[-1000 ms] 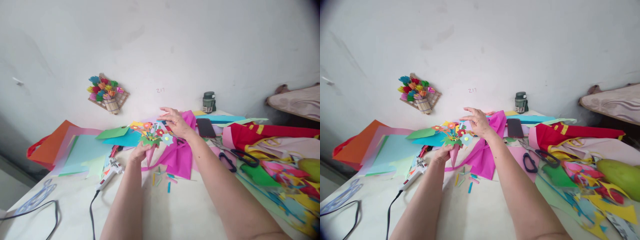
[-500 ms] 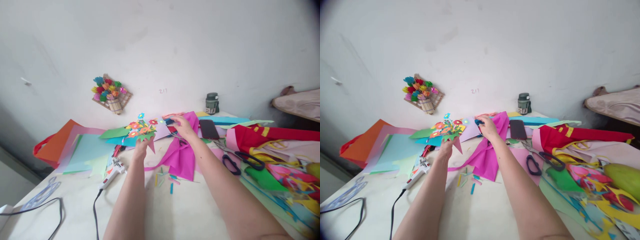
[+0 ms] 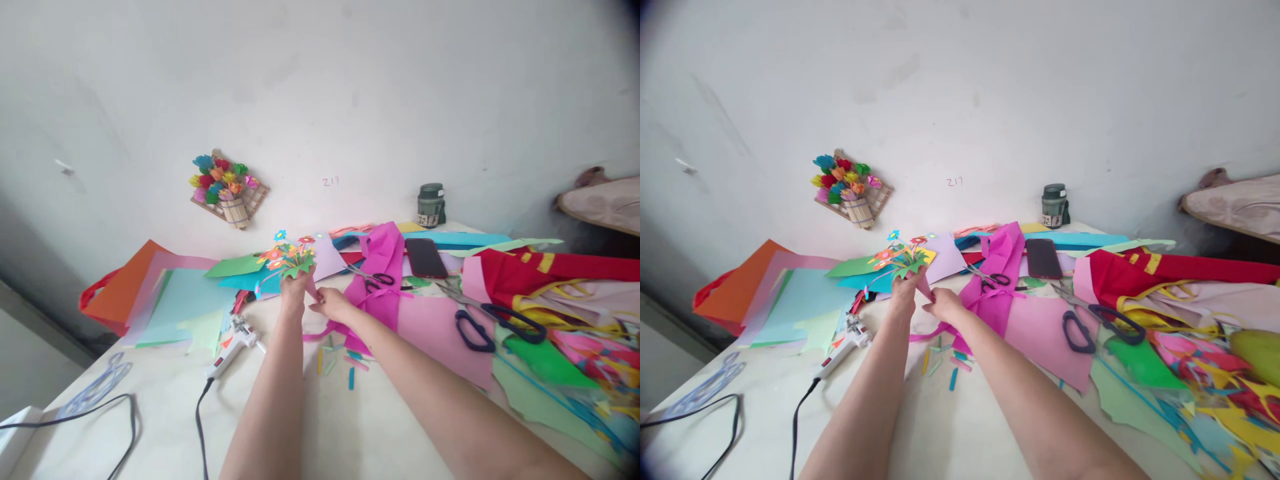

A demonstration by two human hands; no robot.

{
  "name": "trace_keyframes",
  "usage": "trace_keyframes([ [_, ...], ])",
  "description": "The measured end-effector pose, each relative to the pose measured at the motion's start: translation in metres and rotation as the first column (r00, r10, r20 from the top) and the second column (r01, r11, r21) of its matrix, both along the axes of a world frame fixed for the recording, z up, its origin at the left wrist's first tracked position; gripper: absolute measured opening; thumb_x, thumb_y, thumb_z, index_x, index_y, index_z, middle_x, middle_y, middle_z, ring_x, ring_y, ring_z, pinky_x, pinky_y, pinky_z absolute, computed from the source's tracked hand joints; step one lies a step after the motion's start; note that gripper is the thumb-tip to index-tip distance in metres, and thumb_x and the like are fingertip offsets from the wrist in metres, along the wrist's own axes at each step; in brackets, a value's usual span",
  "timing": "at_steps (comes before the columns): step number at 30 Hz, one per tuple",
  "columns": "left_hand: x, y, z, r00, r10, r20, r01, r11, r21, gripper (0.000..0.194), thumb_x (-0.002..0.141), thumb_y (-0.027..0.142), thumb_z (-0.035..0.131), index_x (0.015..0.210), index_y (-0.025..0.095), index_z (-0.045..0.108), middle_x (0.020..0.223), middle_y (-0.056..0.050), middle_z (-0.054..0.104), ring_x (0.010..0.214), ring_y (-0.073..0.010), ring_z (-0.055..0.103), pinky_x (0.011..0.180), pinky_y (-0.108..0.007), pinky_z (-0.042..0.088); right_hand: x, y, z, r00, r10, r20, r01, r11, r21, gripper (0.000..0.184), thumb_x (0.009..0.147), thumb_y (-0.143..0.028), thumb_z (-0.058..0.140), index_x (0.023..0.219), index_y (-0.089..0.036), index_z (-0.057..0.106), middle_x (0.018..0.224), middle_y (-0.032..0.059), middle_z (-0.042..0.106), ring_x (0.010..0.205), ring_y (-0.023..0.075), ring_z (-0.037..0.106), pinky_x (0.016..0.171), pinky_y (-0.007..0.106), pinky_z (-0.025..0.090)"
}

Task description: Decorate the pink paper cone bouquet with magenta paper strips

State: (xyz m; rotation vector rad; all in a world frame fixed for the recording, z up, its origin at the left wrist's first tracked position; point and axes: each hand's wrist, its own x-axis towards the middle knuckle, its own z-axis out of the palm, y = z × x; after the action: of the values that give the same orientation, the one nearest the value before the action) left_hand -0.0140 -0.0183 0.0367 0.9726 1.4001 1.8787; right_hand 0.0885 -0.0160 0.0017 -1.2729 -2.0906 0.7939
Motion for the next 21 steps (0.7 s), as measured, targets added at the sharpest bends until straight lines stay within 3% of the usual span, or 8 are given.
trace_keyframes([
  [6, 0.003, -0.005, 0.001, 0.989, -0.144, -0.041, 0.146, 0.988, 0.048, 0.033, 0.05, 0.033, 0.079, 0.061, 0.016, 0.052, 0.06, 0.002, 0.053, 0.066, -0.0146, 0.055, 0.065, -0.028, 0.041, -0.004, 0.001, -0.003, 0.993, -0.099, -0.058, 0.101, 0.995, 0.02, 0.011, 0.074, -0.025, 0.062, 0.074, -0.014, 0.065, 0.071, 0.0051, 0.066, 0.064, 0.0153, 0.058, 0.056, 0.023, 0.035],
  [10, 0.0, -0.01, -0.006, 0.956, -0.263, -0.131, 0.266, 0.964, 0.012, 0.034, 0.054, 0.035, 0.077, 0.074, 0.015, 0.058, 0.065, 0.001, 0.057, 0.063, -0.0122, 0.052, 0.061, -0.024, 0.038, -0.005, -0.001, 0.0, 0.982, -0.111, -0.152, 0.102, 0.992, -0.068, 0.009, 0.076, -0.021, 0.061, 0.075, -0.013, 0.066, 0.07, 0.0053, 0.067, 0.062, 0.0139, 0.059, 0.057, 0.022, 0.037],
  [13, -0.003, -0.009, -0.014, 0.934, -0.315, -0.171, 0.316, 0.948, -0.022, 0.032, 0.054, 0.035, 0.077, 0.071, 0.015, 0.058, 0.06, 0.003, 0.054, 0.057, -0.01, 0.047, 0.056, -0.023, 0.034, -0.004, -0.003, 0.004, 0.983, -0.107, -0.15, 0.099, 0.993, -0.06, 0.011, 0.077, -0.02, 0.059, 0.072, -0.013, 0.066, 0.07, 0.0057, 0.068, 0.064, 0.0142, 0.06, 0.058, 0.022, 0.038],
  [18, -0.007, -0.007, -0.022, 0.935, -0.279, -0.217, 0.281, 0.959, -0.022, 0.032, 0.054, 0.037, 0.076, 0.068, 0.014, 0.06, 0.057, 0.003, 0.054, 0.053, -0.0092, 0.045, 0.054, -0.023, 0.033, -0.003, -0.003, 0.005, 0.986, -0.122, -0.111, 0.114, 0.991, -0.074, 0.008, 0.074, -0.02, 0.062, 0.076, -0.014, 0.067, 0.075, 0.0054, 0.069, 0.071, 0.0161, 0.062, 0.06, 0.022, 0.041],
  [21, -0.011, -0.007, -0.021, 0.944, -0.234, -0.232, 0.236, 0.972, -0.017, 0.034, 0.056, 0.041, 0.075, 0.069, 0.014, 0.06, 0.058, 0.002, 0.055, 0.053, -0.0092, 0.045, 0.053, -0.023, 0.033, -0.005, 0.001, -0.001, 0.978, -0.13, -0.161, 0.116, 0.989, -0.095, 0.02, 0.071, -0.021, 0.066, 0.09, -0.014, 0.068, 0.086, 0.0057, 0.07, 0.078, 0.017, 0.064, 0.066, 0.023, 0.044],
])
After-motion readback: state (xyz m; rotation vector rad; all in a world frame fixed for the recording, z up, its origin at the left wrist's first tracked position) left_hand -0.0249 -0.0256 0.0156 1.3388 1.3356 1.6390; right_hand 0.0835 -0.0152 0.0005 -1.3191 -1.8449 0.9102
